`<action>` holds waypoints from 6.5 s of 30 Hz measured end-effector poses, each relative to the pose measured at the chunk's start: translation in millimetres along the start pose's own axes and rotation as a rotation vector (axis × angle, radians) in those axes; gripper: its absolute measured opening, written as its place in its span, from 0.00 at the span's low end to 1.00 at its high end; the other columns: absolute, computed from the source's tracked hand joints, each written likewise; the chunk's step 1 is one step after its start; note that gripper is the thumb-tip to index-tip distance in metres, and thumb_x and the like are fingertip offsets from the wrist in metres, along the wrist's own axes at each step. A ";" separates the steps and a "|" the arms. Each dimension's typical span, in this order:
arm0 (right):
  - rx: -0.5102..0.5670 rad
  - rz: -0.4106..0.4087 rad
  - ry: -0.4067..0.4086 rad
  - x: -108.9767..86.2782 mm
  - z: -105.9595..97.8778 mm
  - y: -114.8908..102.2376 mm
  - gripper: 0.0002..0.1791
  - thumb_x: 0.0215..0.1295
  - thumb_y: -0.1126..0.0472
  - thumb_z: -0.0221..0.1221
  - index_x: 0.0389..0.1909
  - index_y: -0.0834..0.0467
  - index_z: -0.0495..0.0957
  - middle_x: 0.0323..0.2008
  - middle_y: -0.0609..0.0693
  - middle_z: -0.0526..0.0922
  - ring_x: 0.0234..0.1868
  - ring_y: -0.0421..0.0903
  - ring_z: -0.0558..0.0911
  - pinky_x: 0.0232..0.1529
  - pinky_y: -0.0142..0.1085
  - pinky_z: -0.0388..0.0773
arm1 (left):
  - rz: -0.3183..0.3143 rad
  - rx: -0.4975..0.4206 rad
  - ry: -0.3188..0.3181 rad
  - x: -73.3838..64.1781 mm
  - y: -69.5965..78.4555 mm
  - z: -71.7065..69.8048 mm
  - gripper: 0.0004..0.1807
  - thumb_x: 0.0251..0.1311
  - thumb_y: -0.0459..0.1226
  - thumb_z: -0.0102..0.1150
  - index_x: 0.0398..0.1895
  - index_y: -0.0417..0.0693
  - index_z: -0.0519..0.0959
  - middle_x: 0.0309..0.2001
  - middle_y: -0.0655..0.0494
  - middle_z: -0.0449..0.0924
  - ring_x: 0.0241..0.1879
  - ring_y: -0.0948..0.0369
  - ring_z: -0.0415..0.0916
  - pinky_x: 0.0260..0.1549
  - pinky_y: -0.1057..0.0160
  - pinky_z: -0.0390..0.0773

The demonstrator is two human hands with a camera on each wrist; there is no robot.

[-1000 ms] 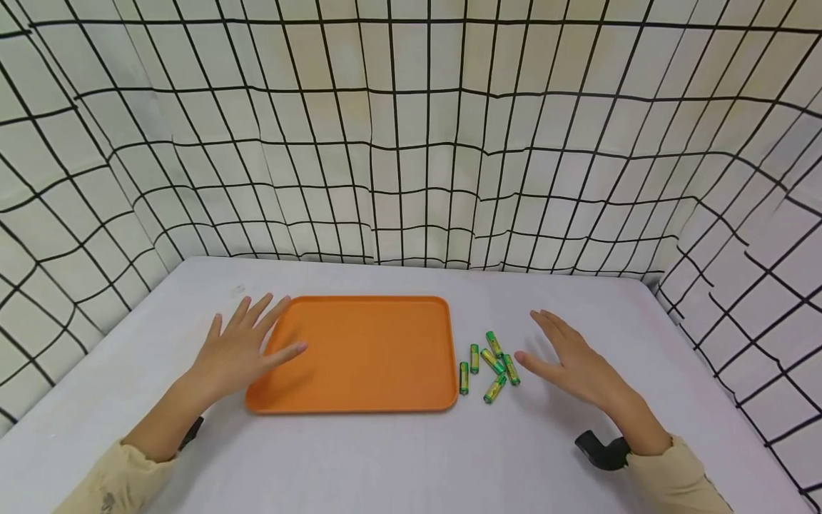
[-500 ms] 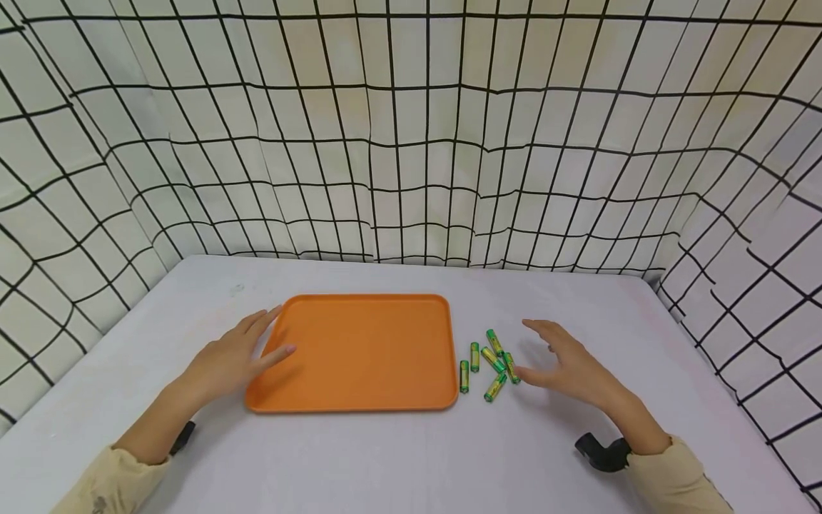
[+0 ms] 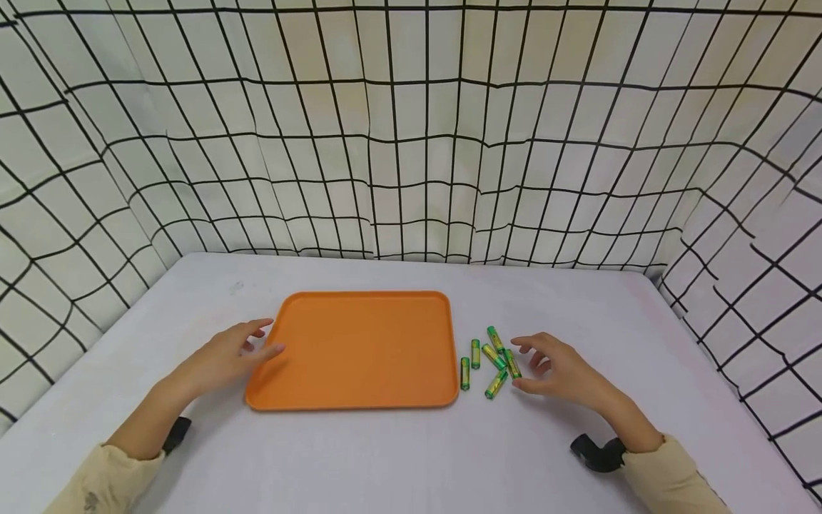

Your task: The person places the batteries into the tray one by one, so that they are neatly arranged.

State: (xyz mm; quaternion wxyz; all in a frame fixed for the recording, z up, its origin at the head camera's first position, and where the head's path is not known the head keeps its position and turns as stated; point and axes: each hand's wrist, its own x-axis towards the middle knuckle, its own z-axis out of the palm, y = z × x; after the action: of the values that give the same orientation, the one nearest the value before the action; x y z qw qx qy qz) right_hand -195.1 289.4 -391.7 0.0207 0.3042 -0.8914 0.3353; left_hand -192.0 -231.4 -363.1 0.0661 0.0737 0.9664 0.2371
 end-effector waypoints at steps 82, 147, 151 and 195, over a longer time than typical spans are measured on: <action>0.024 0.178 0.030 6.3 6.6 1.2 0.26 0.54 0.59 0.72 0.49 0.68 0.76 0.29 0.46 0.76 0.27 0.35 0.72 0.27 0.29 0.72 | 0.143 -0.039 -0.042 -0.8 -19.1 -5.8 0.38 0.54 0.44 0.71 0.63 0.31 0.68 0.48 0.41 0.77 0.43 0.50 0.73 0.43 0.49 0.75; 0.094 0.044 -0.100 94.3 28.7 -54.1 0.26 0.55 0.57 0.71 0.51 0.66 0.76 0.30 0.45 0.78 0.29 0.41 0.74 0.29 0.29 0.73 | 0.144 -0.037 -0.046 -4.4 -18.5 -5.5 0.37 0.57 0.42 0.69 0.65 0.32 0.67 0.50 0.42 0.76 0.46 0.49 0.75 0.47 0.46 0.75; 0.100 0.015 -0.094 105.0 35.3 -59.6 0.25 0.55 0.58 0.71 0.50 0.66 0.77 0.30 0.46 0.78 0.29 0.41 0.75 0.31 0.29 0.74 | 0.135 -0.048 -0.046 -5.9 -19.0 -6.1 0.37 0.56 0.43 0.69 0.65 0.33 0.67 0.51 0.42 0.76 0.46 0.49 0.74 0.47 0.47 0.75; 0.116 -0.010 -0.157 176.7 75.9 -90.5 0.26 0.54 0.57 0.72 0.50 0.64 0.77 0.29 0.46 0.79 0.31 0.43 0.75 0.37 0.34 0.75 | 0.152 -0.026 -0.029 -5.1 -21.6 -7.6 0.35 0.57 0.42 0.68 0.64 0.35 0.69 0.49 0.43 0.76 0.45 0.50 0.74 0.46 0.48 0.75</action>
State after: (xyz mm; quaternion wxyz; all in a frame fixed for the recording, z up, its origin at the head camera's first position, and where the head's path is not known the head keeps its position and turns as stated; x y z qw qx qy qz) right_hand -276.0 96.3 -355.0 -0.0654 0.3346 -0.8680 0.3611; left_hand -190.7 -254.6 -366.1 0.0630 0.1494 0.9538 0.2528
